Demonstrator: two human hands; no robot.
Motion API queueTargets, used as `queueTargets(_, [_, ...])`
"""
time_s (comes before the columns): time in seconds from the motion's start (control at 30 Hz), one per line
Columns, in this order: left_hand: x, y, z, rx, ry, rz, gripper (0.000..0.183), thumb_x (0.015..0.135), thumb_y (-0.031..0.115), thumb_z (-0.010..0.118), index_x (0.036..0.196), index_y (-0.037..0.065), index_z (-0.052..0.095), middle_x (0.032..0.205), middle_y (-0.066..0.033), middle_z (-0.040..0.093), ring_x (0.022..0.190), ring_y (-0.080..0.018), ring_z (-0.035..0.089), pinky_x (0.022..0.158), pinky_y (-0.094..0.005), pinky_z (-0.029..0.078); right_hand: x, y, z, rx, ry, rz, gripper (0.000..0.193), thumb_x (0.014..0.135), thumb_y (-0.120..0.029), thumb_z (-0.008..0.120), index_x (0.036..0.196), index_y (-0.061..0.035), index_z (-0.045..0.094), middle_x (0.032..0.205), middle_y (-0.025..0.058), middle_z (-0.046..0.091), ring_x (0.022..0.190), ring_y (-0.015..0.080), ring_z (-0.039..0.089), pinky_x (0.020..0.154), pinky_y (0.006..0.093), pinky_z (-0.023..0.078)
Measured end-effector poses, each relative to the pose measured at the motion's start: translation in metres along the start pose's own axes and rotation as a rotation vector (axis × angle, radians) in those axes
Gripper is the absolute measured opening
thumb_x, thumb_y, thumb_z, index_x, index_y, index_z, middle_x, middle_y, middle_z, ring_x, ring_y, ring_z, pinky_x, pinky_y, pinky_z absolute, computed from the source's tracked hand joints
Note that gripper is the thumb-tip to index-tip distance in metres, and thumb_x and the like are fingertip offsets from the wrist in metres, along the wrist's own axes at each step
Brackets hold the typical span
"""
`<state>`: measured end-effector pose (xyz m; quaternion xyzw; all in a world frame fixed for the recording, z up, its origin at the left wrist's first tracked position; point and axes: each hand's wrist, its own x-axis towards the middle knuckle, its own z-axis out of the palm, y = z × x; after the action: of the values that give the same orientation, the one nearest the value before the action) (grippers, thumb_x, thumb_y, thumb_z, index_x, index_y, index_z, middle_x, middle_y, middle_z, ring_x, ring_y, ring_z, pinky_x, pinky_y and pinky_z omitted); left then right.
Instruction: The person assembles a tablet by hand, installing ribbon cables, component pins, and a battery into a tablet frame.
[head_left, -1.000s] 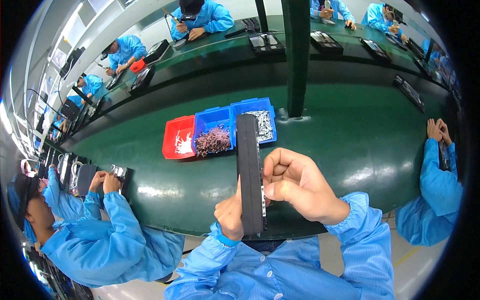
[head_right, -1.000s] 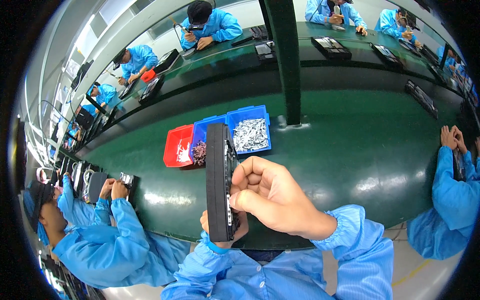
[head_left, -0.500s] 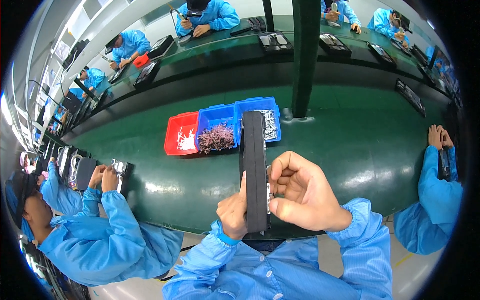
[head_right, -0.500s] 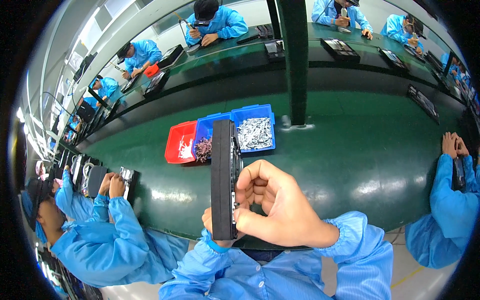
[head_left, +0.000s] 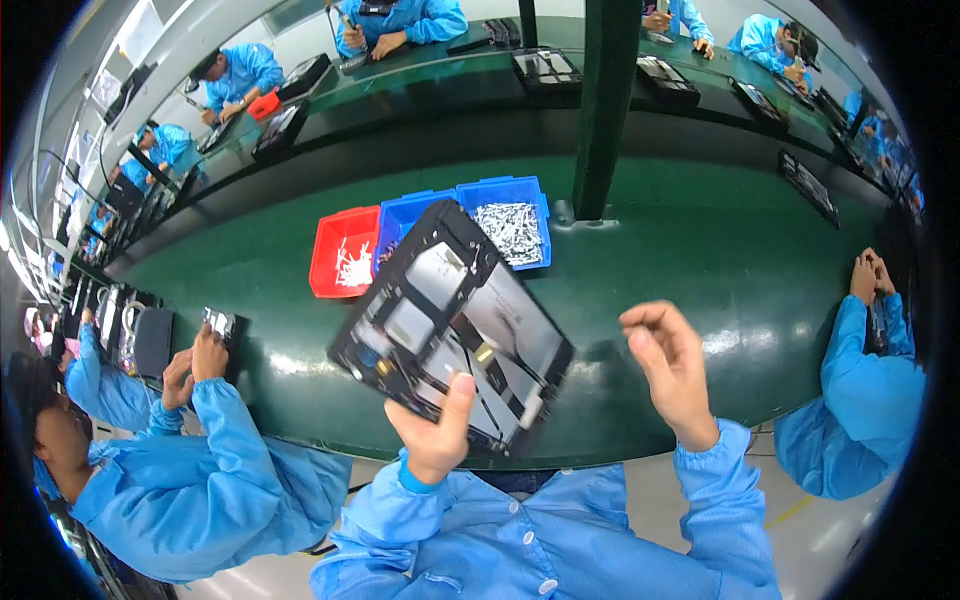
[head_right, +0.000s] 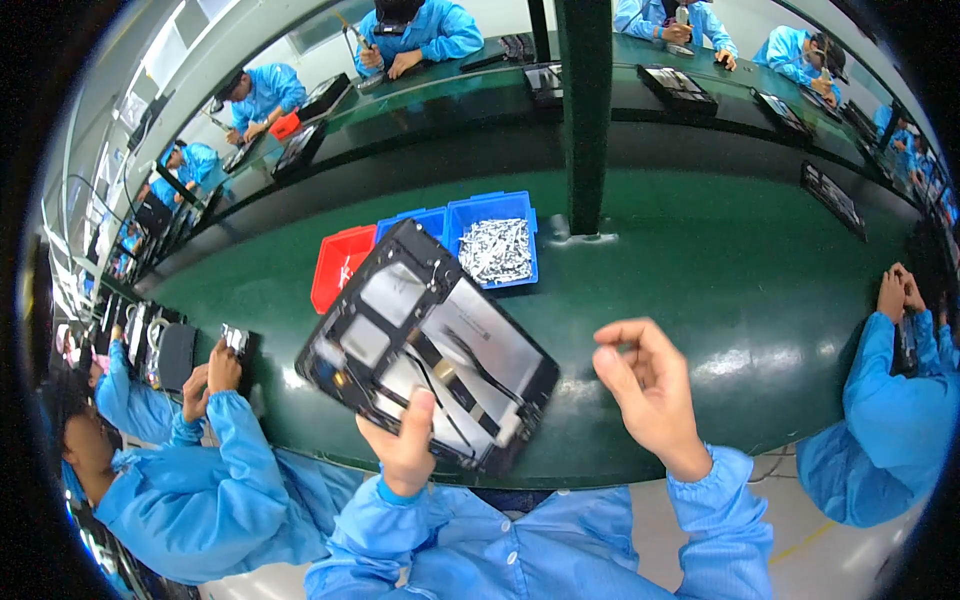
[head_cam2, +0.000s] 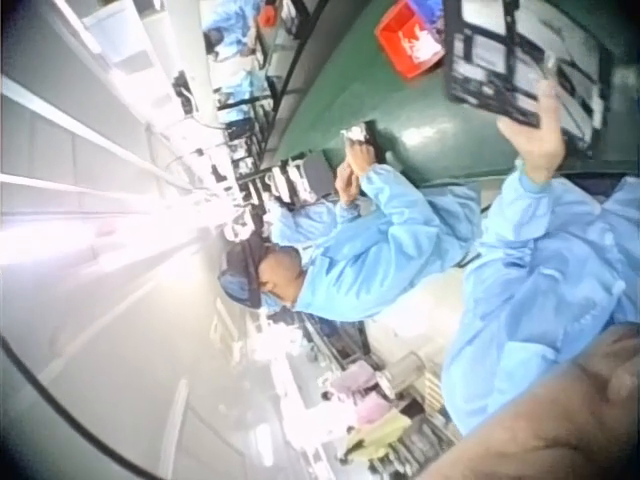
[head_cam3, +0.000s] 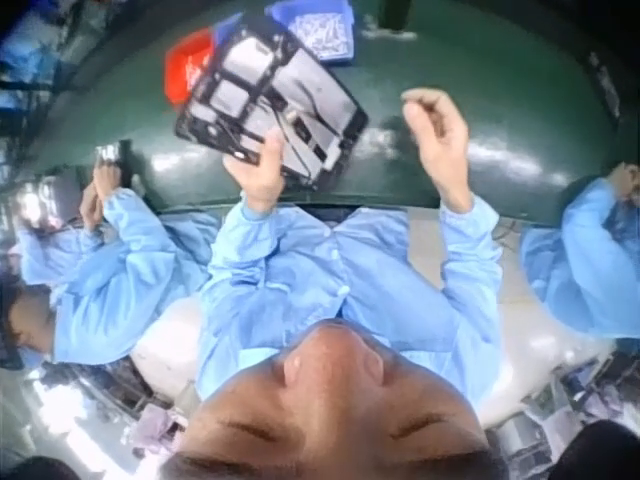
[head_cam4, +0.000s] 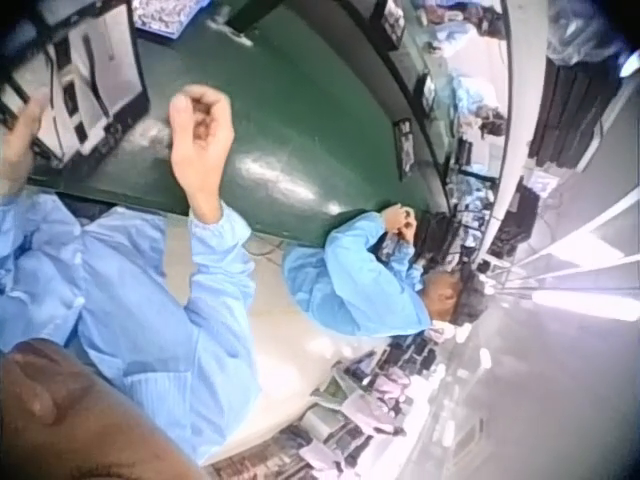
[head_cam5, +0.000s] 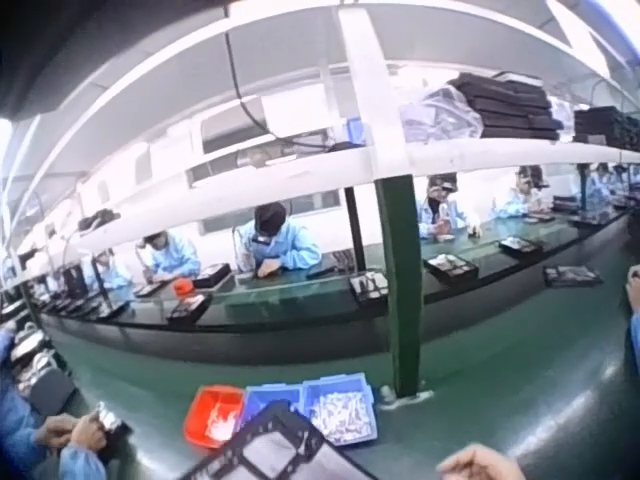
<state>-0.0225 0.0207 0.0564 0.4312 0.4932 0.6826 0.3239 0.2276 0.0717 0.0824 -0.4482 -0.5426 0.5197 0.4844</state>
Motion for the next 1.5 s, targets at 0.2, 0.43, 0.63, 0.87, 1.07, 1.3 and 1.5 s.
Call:
queueTargets(0.2, [0.018,0.013,0.032,-0.445,-0.230,-0.513,0.046,0.089,0.021,0.071,0.126,-0.001,0.055,0.103,-0.0078,0.066,0.086,-0.0154,0.063,0.078,-0.0314,0.052,-0.067,0.041,-0.003,0.458,-0.063,0.333,0.062,0.093,-0.036,0.065,0.134,0.0056,0.043,0.092,0.0126,0.067,0.059,0.0179,0.065,0.042,0.0293,0.050])
queueTargets(0.43, [0.046,-0.024,0.023,0.205,-0.379,-0.060,0.040,0.091,0.019,0.072,0.125,0.001,0.062,0.064,0.0088,0.035,0.054,-0.0020,0.029,0.048,-0.0223,0.025,-0.056,0.051,-0.030,0.669,0.696,0.129,0.033,0.101,-0.037,0.049,0.109,-0.0077,0.063,0.086,0.0068,0.071,0.048,0.0128,0.060,0.039,0.0227,0.047])
queueTargets(0.63, [0.090,-0.044,-0.035,0.801,0.042,0.269,0.021,0.084,0.014,0.074,0.102,0.006,0.071,0.056,-0.0046,0.040,0.048,-0.0171,0.043,0.048,-0.0347,0.037,0.004,0.063,-0.094,0.508,0.535,0.054,0.030,0.100,-0.036,0.055,0.102,-0.0067,0.060,0.086,0.0069,0.067,0.045,0.0120,0.044,0.041,0.0241,0.035])
queueTargets(0.87, [0.116,-0.042,-0.042,0.917,0.009,0.327,0.017,0.085,0.011,0.072,0.101,0.006,0.070,0.067,-0.0068,0.051,0.056,-0.0170,0.048,0.053,-0.0322,0.041,0.117,0.095,-0.149,0.500,0.461,0.131,0.028,0.094,-0.031,0.066,0.102,-0.0052,0.060,0.088,0.0037,0.065,0.060,0.0136,0.056,0.050,0.0237,0.044])
queueTargets(1.07, [0.126,-0.047,-0.025,0.967,-0.062,0.403,0.012,0.087,0.011,0.070,0.098,0.008,0.070,0.076,-0.0076,0.056,0.062,-0.0212,0.056,0.058,-0.0345,0.046,0.187,0.106,-0.142,0.447,0.493,0.053,0.036,0.094,-0.025,0.065,0.112,0.0053,0.055,0.095,0.0120,0.065,0.078,0.0225,0.067,0.068,0.0292,0.055])
queueTargets(1.3, [0.136,-0.050,-0.006,1.063,-0.142,0.471,0.012,0.089,0.016,0.068,0.098,0.008,0.071,0.082,-0.0098,0.057,0.072,-0.0304,0.062,0.061,-0.0402,0.050,0.208,0.119,-0.114,0.426,0.452,-0.190,0.052,0.094,-0.008,0.057,0.138,0.0141,0.040,0.127,0.0256,0.056,0.126,0.0326,0.055,0.110,0.0388,0.042])
queueTargets(1.5, [0.144,-0.047,-0.002,1.183,-0.236,0.503,0.012,0.088,0.017,0.068,0.093,0.007,0.072,0.083,-0.0104,0.058,0.073,-0.0320,0.062,0.062,-0.0415,0.050,0.192,0.119,-0.111,0.282,0.213,-0.211,0.025,0.093,-0.004,0.056,0.112,0.0075,0.066,0.129,0.0195,0.060,0.121,0.0257,0.058,0.106,0.0355,0.046])
